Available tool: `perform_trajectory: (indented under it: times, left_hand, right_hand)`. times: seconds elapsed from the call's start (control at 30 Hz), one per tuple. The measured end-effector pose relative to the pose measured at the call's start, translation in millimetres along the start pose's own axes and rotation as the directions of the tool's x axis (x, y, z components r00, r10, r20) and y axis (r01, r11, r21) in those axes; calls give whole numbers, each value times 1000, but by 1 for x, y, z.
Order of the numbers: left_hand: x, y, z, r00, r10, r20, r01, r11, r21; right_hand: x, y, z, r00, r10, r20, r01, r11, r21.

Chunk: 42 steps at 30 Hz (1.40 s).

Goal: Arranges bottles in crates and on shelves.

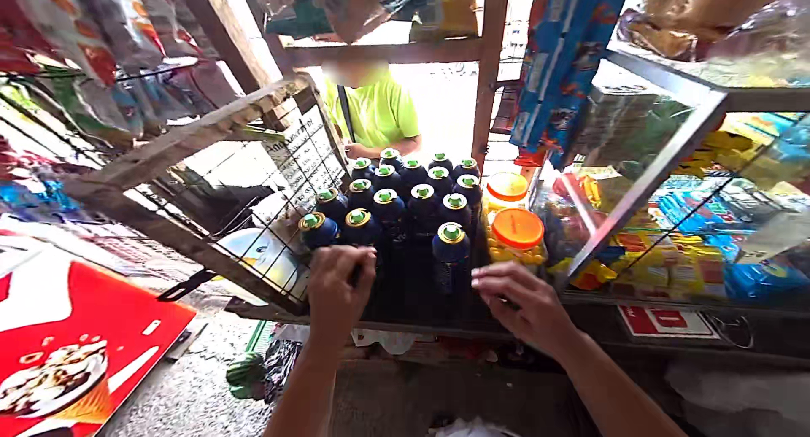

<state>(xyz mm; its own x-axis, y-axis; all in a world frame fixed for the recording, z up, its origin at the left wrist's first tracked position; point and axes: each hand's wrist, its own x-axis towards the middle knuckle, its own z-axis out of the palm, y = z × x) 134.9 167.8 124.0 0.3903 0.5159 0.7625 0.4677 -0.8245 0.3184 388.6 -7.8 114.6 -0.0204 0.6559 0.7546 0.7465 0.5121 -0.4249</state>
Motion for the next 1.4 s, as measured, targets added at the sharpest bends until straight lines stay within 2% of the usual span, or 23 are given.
perform_trajectory:
  times: [0.07, 0.17, 0.27, 0.5, 0.7, 0.93, 1.0, 1.13, 1.4]
  left_hand:
    - [20, -30, 0, 999, -28, -30, 30, 997, 73]
    - [44, -63, 6, 996, -60, 70, 50, 990, 134]
    - [54, -79, 12, 980, -42, 193, 6, 983, 183]
    - [70, -103, 11, 958, 14, 288, -54, 990, 133]
    - [76, -125, 13, 946, 172, 274, -173, 985, -19]
    - [80, -115, 20, 922, 296, 248, -279, 955, -103]
    - [81, -115, 20, 915, 296, 275, -286, 955, -77]
    - [81, -115, 18, 919, 261, 295, -257, 965, -52]
    - [77, -111, 9, 942, 217, 256, -224, 975, 0]
  right_hand:
    - [36, 5, 5, 999, 37, 11, -35, 987, -159]
    - [66, 13, 14, 978, 177, 114, -131, 935, -328]
    - [74, 20, 25, 964, 217, 154, -144, 911, -387]
    - [79, 23, 33, 943, 281, 179, -161, 855, -492]
    - [83, 19, 32, 914, 356, 194, -225, 843, -488]
    - [88, 12, 29, 863, 453, 225, -321, 833, -450]
    - [90, 10, 28, 849, 474, 234, -334, 825, -456]
    - [84, 9, 33, 869, 467, 164, -349, 813, -465]
    - [70, -1, 29, 908, 411, 82, -335, 830, -447]
